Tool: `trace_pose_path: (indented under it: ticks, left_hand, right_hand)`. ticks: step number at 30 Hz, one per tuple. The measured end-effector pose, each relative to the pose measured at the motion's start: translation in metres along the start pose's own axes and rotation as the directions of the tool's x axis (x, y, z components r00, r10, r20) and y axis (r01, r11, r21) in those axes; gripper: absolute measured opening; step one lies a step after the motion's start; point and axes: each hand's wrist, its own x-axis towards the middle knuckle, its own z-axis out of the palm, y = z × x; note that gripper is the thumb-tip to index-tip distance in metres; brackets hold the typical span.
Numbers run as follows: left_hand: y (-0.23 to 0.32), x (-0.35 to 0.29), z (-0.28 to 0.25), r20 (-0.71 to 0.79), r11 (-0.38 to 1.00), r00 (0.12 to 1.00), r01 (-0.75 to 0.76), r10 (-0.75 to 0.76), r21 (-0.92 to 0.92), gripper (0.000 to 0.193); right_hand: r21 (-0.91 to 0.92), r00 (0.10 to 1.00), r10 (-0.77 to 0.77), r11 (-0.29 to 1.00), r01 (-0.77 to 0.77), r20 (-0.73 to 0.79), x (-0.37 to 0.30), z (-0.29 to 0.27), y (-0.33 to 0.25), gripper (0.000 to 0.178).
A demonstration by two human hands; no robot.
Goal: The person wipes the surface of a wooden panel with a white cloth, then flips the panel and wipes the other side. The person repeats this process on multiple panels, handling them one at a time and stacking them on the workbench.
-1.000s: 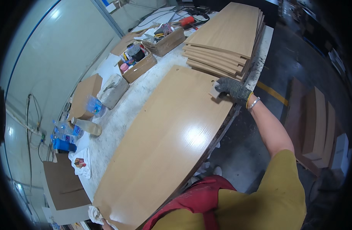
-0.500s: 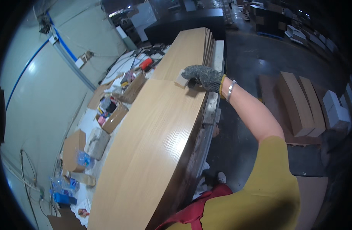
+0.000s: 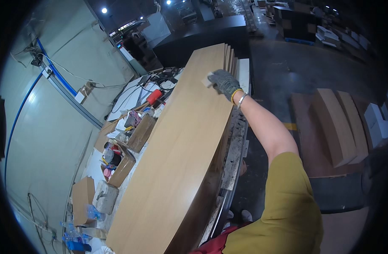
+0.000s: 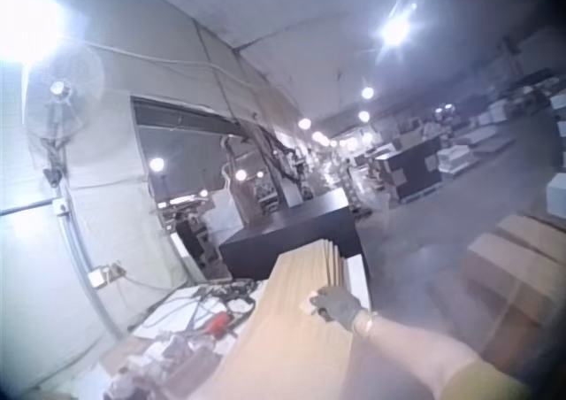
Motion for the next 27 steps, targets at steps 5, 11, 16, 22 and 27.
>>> trace_pose_path:
  ticks: [5, 11, 16, 22, 27]
  left_hand:
    - [0.011, -0.003, 0.035, 0.018, 1.0, 1.0, 0.022, -0.022, -0.014, 0.029]
    - [0.017, 0.017, 0.123, 0.246, 0.997, 0.967, 0.074, -0.068, -0.016, 0.027]
    - [0.024, 0.023, 0.25, 0.442, 0.996, 0.893, -0.091, 0.09, -0.018, 0.025]
    - [0.04, 0.017, 0.334, 0.636, 0.998, 0.771, 0.046, -0.005, -0.047, 0.027]
    - [0.051, 0.041, 0.311, 0.658, 0.949, 0.709, -0.314, 0.252, -0.025, 0.042]
  right_hand:
    - [0.203, 0.91, 0.076, 0.964, -0.172, 0.408, -0.065, 0.093, -0.026, 0.047]
    - [-0.142, 0.827, -0.181, 0.944, 0.299, 0.533, -0.077, 0.139, 0.015, 0.037]
    - [-0.008, 0.836, -0.304, 0.938, 0.346, 0.457, -0.05, 0.124, 0.03, 0.037]
    - [-0.233, 0.809, -0.437, 0.804, 0.547, 0.393, -0.017, 0.115, 0.046, 0.033]
    - [-0.445, 0.801, -0.274, 0.714, 0.54, 0.532, 0.018, 0.092, 0.064, 0.033]
